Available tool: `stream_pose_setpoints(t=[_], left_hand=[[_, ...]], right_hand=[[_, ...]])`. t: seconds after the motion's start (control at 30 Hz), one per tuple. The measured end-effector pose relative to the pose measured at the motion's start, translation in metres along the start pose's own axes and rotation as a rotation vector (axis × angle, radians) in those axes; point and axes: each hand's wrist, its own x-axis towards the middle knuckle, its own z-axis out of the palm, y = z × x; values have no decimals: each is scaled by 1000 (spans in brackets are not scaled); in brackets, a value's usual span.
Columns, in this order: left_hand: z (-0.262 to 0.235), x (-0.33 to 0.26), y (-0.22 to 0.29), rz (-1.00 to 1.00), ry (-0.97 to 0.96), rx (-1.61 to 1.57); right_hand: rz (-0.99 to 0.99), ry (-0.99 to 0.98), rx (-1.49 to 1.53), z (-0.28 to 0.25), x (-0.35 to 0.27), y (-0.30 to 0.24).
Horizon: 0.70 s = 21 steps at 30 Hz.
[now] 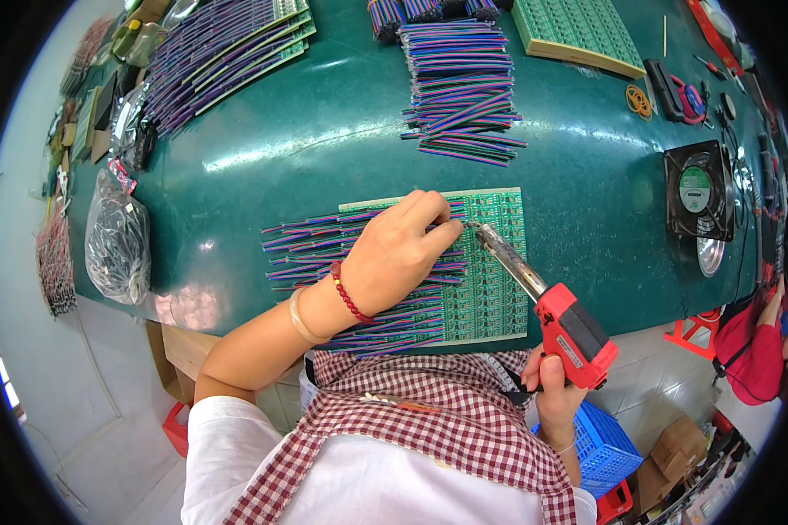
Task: The person assembles electronic components by inserting wires into a circuit board, then uses a heat gun to secure the connections.
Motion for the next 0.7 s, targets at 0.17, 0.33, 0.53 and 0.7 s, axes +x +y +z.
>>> stream_pose_setpoints(t=[0.17,0.33,0.53,0.7], left_hand=[[0,1,1,1,-4,4],[1,-1,1,-2,-8,12],[1,0,1,3,-18,15],[0,-1,1,2,-19,12]], right_hand=[[-43,57,54,3,-1,-7],[-5,37,9,1,-3,-1],[1,46,-1,2,-5,-4],[5,78,20,5,-6,-8]])
